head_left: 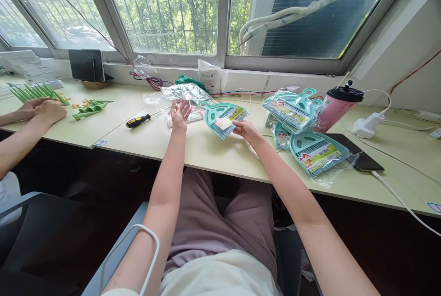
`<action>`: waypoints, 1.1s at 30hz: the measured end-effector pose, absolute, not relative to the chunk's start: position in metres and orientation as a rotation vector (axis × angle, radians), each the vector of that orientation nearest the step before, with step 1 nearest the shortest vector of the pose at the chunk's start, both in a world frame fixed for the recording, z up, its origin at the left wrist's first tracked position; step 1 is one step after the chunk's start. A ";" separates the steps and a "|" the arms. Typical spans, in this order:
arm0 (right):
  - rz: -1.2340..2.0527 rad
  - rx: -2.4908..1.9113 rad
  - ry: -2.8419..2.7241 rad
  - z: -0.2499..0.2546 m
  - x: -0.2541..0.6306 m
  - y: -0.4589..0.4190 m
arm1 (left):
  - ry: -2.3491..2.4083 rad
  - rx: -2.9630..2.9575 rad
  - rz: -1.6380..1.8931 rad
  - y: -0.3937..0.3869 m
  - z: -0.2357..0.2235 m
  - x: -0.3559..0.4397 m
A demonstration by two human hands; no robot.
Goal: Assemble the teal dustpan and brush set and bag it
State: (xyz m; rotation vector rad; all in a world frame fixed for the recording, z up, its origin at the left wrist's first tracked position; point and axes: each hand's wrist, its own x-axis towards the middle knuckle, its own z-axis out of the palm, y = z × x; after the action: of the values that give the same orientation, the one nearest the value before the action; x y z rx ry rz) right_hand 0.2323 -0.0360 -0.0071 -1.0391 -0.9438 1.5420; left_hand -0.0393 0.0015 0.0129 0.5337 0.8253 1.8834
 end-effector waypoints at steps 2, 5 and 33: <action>1.531 -1.048 -0.897 -0.005 0.232 -0.037 | 0.822 0.582 1.849 0.002 0.011 -0.037; 1.529 -1.049 -0.885 -0.005 0.229 -0.040 | 0.863 0.692 1.778 0.004 0.007 -0.032; 1.282 -0.939 -0.829 -0.003 0.229 -0.042 | 0.648 1.275 1.226 -0.019 0.009 0.010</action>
State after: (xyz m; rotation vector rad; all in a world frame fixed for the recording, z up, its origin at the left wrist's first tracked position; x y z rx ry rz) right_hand 0.2288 -0.0425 -0.0028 -0.9390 -0.8285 1.2817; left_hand 0.0099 -0.0189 0.0093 1.2748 0.6481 1.2261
